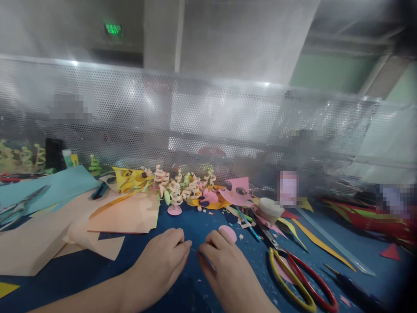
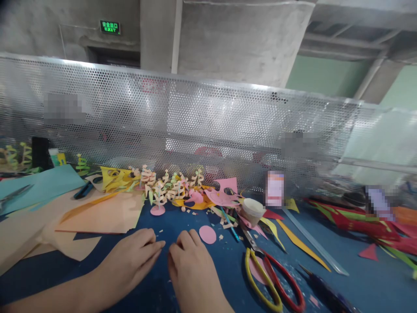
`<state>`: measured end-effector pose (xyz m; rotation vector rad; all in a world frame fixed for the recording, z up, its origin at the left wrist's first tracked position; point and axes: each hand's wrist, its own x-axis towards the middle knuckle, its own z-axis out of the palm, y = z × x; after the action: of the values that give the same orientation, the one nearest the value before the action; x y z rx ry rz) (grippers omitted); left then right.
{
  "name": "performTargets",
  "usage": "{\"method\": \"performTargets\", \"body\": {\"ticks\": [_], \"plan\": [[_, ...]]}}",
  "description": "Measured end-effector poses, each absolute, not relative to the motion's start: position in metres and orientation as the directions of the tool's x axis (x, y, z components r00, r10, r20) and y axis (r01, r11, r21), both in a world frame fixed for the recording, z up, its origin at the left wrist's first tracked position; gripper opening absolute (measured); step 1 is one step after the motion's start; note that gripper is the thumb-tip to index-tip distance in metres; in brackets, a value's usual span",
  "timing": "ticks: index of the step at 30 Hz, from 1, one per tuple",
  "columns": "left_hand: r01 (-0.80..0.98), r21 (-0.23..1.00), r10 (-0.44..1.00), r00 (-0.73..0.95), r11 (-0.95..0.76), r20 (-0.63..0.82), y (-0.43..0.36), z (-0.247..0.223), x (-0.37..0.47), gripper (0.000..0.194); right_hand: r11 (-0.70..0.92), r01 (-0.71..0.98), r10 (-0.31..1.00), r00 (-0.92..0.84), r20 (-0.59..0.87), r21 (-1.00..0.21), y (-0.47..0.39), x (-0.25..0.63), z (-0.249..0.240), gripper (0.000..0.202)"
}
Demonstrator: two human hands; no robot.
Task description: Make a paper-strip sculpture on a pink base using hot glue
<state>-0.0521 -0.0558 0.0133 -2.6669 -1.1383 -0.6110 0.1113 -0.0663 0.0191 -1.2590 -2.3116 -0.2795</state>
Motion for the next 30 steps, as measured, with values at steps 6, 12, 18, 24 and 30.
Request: {"method": "performTargets", "body": {"ticks": [6,12,18,24,30], "plan": [[0.723,0.031,0.681,0.634,-0.69,0.366,-0.055,0.006,-0.052,0.018,0.506,0.854,0.716,-0.495,0.492,0.121,-0.066,0.11,0.01,0.017],[0.748,0.051,0.712,0.607,-0.662,0.353,-0.057,0.007,-0.049,0.018,0.491,0.865,0.754,-0.482,0.446,0.104,-0.066,0.108,0.006,0.018],[0.785,0.263,0.818,0.478,-0.561,0.319,-0.057,0.008,-0.046,0.014,0.458,0.873,0.826,-0.349,0.443,-0.166,-0.068,0.105,0.011,0.017],[0.679,0.603,0.907,0.337,-0.419,0.251,-0.052,0.005,-0.045,0.01,0.226,0.654,0.969,-0.229,0.096,-0.721,-0.063,0.106,0.016,0.011],[0.411,0.858,0.93,0.319,-0.309,0.182,-0.056,0.012,-0.041,0.009,-0.028,0.227,0.937,-0.332,-0.104,-0.973,-0.059,0.105,0.012,0.004]]}}
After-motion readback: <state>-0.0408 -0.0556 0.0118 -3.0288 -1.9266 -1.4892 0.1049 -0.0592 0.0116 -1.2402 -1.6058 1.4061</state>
